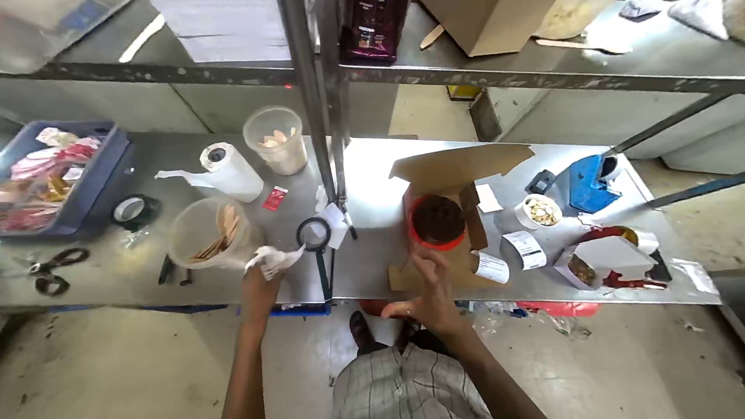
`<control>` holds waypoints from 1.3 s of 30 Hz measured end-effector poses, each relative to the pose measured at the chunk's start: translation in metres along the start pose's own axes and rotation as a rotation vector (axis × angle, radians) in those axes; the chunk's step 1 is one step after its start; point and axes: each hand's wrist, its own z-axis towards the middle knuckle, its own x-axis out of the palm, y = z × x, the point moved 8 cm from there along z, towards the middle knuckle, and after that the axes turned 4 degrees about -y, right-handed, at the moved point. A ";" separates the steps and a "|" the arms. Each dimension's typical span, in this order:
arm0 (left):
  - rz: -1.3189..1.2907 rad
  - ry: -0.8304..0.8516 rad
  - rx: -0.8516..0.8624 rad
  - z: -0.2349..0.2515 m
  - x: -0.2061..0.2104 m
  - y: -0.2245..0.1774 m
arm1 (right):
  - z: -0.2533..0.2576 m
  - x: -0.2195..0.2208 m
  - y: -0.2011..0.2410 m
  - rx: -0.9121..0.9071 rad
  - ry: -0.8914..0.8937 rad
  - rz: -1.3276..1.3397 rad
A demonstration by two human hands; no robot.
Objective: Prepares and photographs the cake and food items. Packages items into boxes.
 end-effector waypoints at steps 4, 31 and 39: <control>-0.098 -0.011 0.093 -0.038 0.033 -0.057 | -0.061 -0.015 -0.077 0.359 0.384 -0.216; 0.314 0.082 0.601 -0.201 0.351 -0.207 | -0.134 -0.145 -0.351 1.071 0.375 0.344; 0.305 0.078 0.548 -0.142 0.338 -0.203 | -0.082 -0.173 -0.361 0.832 0.253 0.396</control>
